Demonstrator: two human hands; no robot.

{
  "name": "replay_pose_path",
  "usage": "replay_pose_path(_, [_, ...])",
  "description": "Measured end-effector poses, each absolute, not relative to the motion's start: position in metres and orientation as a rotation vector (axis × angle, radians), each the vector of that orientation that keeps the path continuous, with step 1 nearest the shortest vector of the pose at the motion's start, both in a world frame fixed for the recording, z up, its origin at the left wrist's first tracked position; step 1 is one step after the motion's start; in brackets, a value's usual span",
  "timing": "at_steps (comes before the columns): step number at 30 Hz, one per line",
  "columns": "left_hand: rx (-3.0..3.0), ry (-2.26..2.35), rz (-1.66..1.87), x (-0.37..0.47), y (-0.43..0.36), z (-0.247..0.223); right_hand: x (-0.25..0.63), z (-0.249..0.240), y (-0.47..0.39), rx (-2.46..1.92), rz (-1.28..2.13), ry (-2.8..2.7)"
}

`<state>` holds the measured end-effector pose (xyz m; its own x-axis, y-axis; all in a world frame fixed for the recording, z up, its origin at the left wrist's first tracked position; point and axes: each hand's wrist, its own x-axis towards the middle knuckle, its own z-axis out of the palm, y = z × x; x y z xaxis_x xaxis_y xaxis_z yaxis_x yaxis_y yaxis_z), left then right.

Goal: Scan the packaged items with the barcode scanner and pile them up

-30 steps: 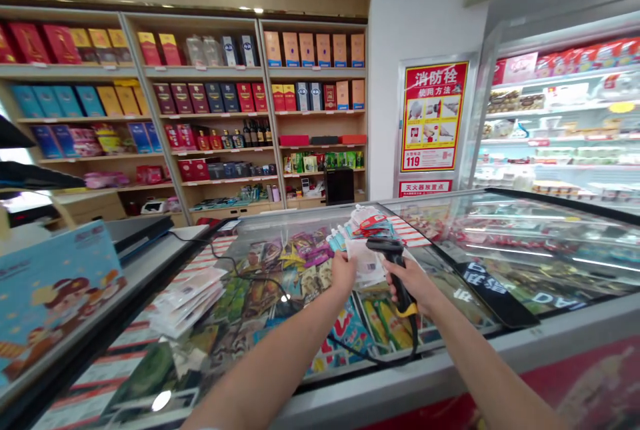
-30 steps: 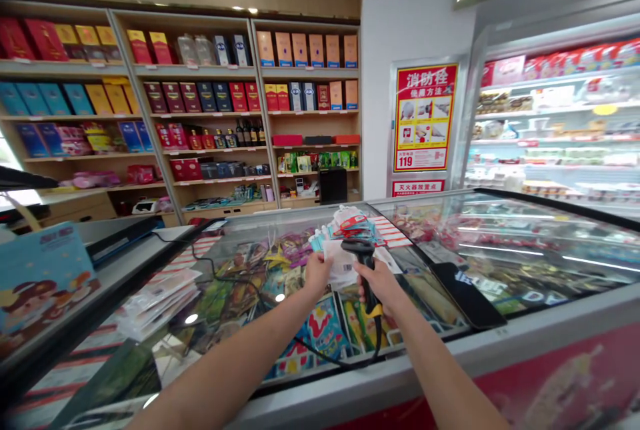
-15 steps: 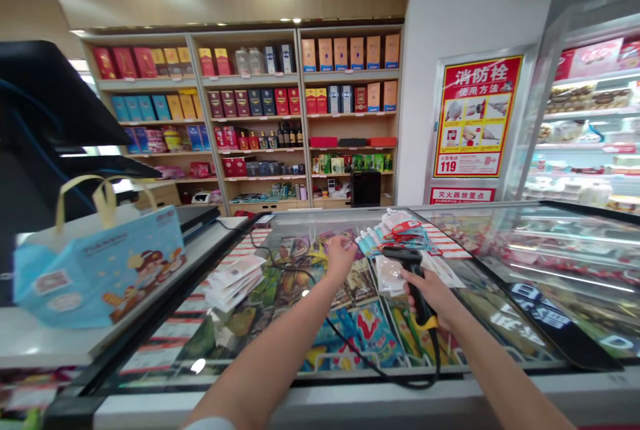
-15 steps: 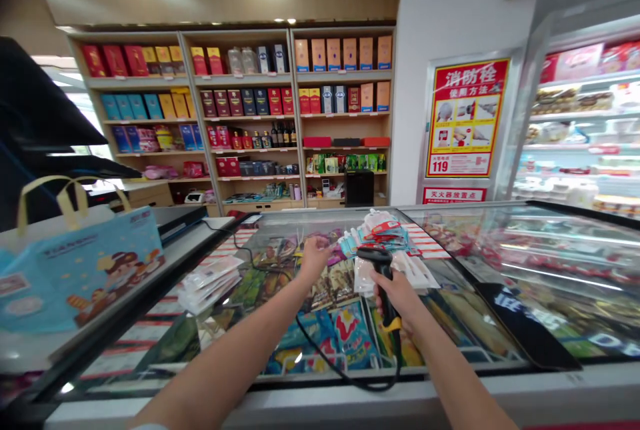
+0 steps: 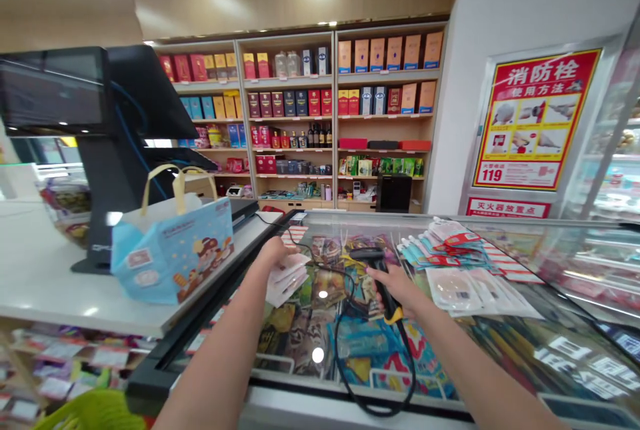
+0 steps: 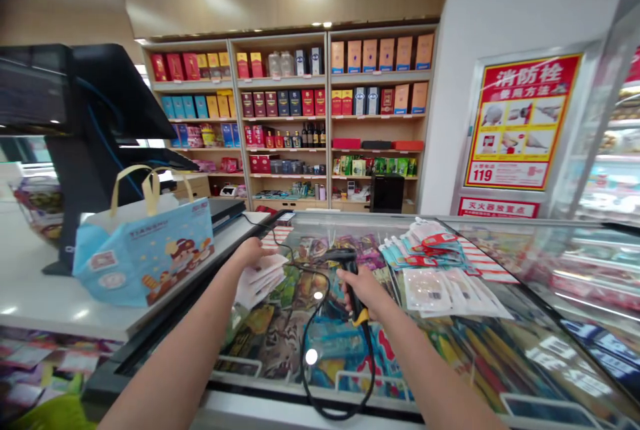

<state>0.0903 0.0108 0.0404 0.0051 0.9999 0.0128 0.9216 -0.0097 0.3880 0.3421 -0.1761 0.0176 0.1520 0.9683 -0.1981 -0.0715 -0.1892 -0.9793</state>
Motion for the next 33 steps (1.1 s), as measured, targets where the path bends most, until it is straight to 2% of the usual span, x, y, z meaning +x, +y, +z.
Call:
replay_pose_path(3, [2.008, 1.973, 0.279, 0.072, 0.017, 0.036, 0.325, 0.023, -0.163, -1.356, 1.279, -0.942])
replay_pose_path(7, [2.037, 1.937, 0.264, 0.067, 0.014, 0.032, 0.318, 0.016, -0.152, -1.328, 1.269, -0.963])
replay_pose_path(13, [2.075, 1.94, 0.495, 0.076, 0.005, 0.035, 0.326, -0.008, -0.154, -1.467, 1.249, -1.035])
replay_pose_path(21, [2.039, 1.994, 0.505, 0.065, 0.005, 0.036, 0.327, -0.006, -0.159, -1.441, 1.224, -1.073])
replay_pose_path(28, [2.079, 2.101, 0.232, 0.06, 0.015, 0.027, 0.323, -0.007, -0.16, -1.415, 1.202, -1.07])
replay_pose_path(33, [2.077, 2.108, 0.188, 0.061, 0.015, 0.028, 0.324, -0.012, -0.157, -1.418, 1.217, -1.087])
